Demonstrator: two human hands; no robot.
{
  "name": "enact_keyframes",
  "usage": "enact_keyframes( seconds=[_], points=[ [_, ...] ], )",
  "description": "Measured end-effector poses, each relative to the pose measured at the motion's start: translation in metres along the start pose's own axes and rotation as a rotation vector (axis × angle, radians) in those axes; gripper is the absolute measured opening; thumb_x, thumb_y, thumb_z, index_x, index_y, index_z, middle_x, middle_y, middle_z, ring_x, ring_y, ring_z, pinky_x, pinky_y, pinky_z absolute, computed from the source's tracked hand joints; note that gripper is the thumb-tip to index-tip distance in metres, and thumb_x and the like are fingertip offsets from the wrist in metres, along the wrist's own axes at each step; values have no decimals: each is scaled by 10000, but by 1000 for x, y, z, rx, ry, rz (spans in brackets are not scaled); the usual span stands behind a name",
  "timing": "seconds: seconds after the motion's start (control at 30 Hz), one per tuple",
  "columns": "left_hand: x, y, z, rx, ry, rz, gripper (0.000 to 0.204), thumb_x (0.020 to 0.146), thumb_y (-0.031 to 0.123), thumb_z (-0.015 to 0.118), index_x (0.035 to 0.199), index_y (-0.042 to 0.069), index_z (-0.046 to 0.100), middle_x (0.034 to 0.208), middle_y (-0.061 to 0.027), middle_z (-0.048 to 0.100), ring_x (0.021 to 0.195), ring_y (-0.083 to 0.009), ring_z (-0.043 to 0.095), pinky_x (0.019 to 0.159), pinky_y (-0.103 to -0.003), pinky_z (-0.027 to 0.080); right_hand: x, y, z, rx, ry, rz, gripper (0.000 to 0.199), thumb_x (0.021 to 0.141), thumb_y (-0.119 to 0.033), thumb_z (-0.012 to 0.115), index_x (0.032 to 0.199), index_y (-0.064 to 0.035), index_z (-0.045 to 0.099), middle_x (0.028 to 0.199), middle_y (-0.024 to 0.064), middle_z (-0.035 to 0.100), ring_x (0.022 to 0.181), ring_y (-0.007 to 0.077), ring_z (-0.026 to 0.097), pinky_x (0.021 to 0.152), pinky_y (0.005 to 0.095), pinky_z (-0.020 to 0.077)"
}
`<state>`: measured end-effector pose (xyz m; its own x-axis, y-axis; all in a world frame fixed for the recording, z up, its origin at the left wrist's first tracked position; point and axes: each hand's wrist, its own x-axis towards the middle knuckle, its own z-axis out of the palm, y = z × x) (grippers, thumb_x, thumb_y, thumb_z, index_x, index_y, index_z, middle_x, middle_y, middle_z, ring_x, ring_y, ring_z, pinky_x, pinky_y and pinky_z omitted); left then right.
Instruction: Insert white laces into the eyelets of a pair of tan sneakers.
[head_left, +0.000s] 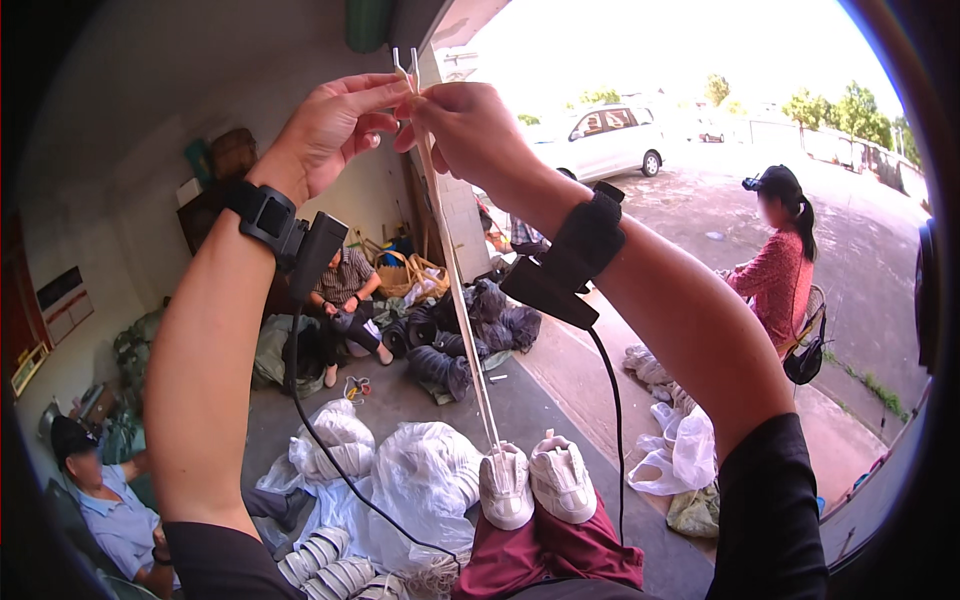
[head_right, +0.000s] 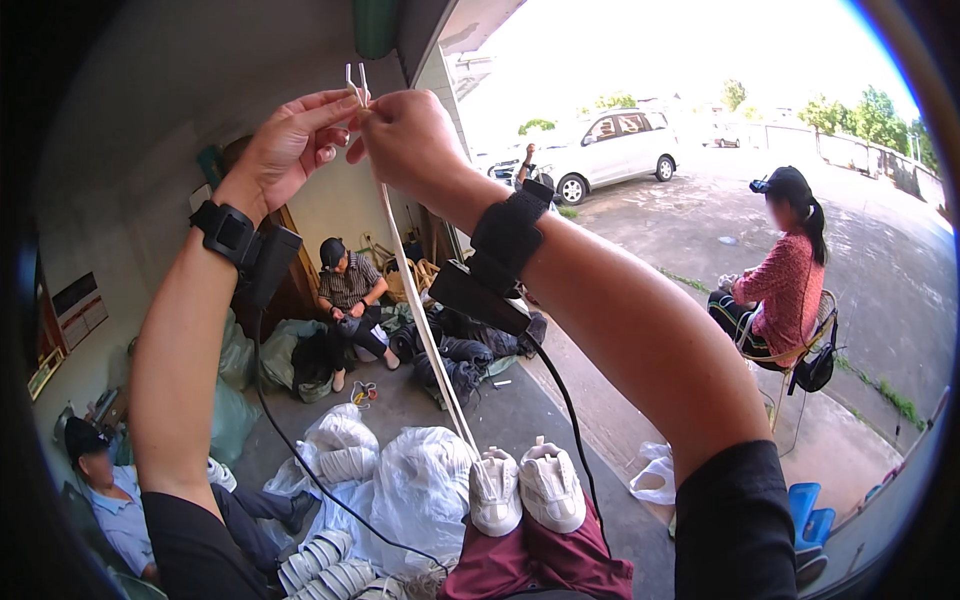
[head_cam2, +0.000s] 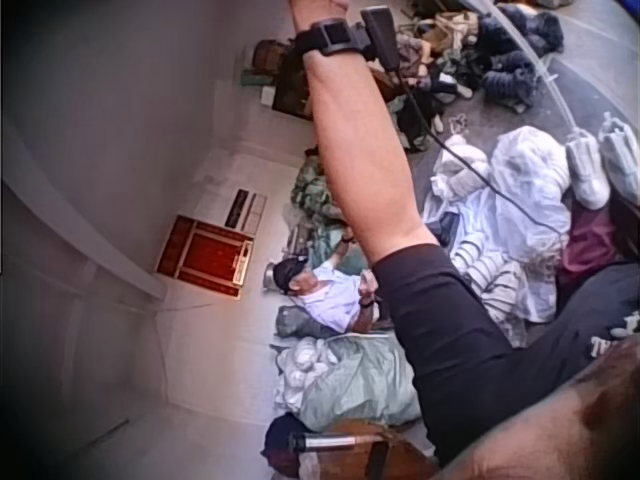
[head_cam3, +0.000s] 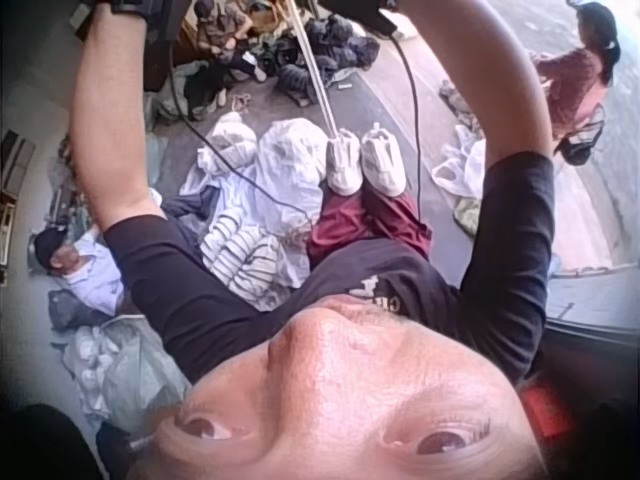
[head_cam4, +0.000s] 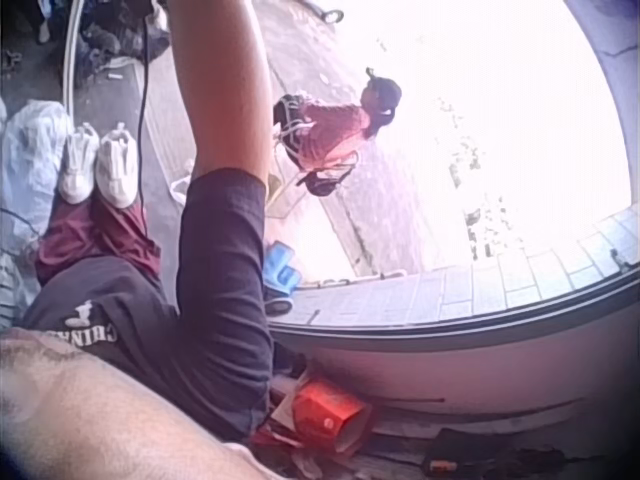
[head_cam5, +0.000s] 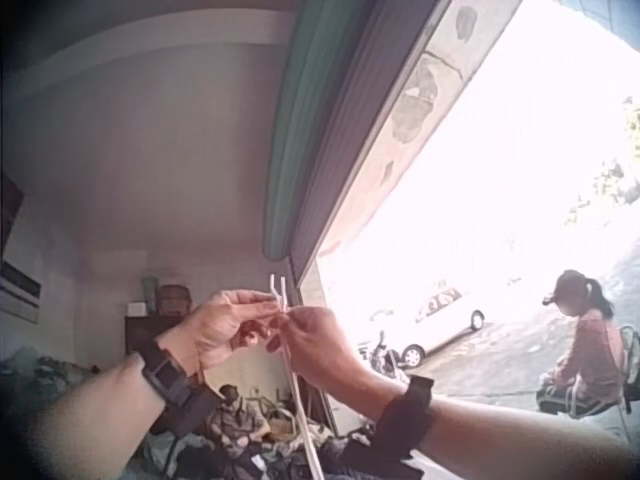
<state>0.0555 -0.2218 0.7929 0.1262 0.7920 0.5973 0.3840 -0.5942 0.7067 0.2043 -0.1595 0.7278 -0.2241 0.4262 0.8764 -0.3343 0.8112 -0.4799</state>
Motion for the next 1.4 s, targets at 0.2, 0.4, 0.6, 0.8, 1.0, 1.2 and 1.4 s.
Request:
enact_keyframes(
  seconds=[0.2, 0.4, 0.6, 0.8, 1.0, 1.2, 1.4],
  points=[
    [6, 10, -2, -28, 45, 29, 187, 882, 163, 634, 1037, 62, 659, 834, 23, 655, 649, -5, 539, 541, -140, 410, 9, -6, -2, -23, 27, -17, 319, 922, -229, 534, 815, 38, 672, 661, 79, 682, 517, 107, 583, 500, 278, 471],
    [6, 12, 1, -137, 135, 37, 171, 877, 162, 614, 1013, 61, 637, 867, -7, 663, 649, -17, 519, 563, -149, 439, 10, -6, -3, 51, 35, 17, 291, 912, -196, 529, 888, 58, 670, 694, 89, 692, 481, 104, 565, 460, 254, 465],
    [6, 10, -4, -128, 119, 78, 185, 874, 164, 641, 1019, 50, 628, 882, -23, 663, 652, -18, 520, 565, -139, 448, 13, -9, -7, 55, 56, -11, 266, 917, -169, 522, 944, 54, 664, 716, 91, 696, 463, 98, 547, 456, 239, 464],
    [11, 17, -8, -120, 105, 65, 187, 887, 157, 643, 1041, 53, 619, 913, -30, 663, 659, -12, 526, 559, -129, 448, 18, -13, -12, 27, 35, 12, 259, 932, -174, 518, 953, 38, 664, 729, 87, 695, 465, 92, 537, 453, 238, 457],
    [13, 21, -8, -118, 53, 111, 218, 883, 128, 645, 1084, 53, 609, 990, -46, 673, 688, -5, 549, 596, -121, 479, 17, -18, -14, 55, 32, 66, 241, 936, -170, 538, 997, 28, 662, 863, 102, 712, 504, 67, 509, 455, 211, 411],
    [12, 22, -8, -110, 50, 120, 242, 881, 119, 649, 1107, 48, 600, 1005, -42, 673, 716, -6, 570, 612, -119, 495, 9, -20, -14, 37, 5, 47, 266, 948, -185, 535, 1047, 38, 639, 870, 92, 716, 498, 54, 495, 455, 203, 404],
    [14, 17, -7, -137, 81, 125, 216, 889, 136, 645, 1083, 50, 611, 918, -10, 657, 711, -14, 569, 595, -127, 488, 3, -16, -12, 38, 27, 52, 270, 948, -190, 534, 1039, 41, 640, 869, 83, 718, 481, 47, 484, 448, 196, 393]
  ],
)
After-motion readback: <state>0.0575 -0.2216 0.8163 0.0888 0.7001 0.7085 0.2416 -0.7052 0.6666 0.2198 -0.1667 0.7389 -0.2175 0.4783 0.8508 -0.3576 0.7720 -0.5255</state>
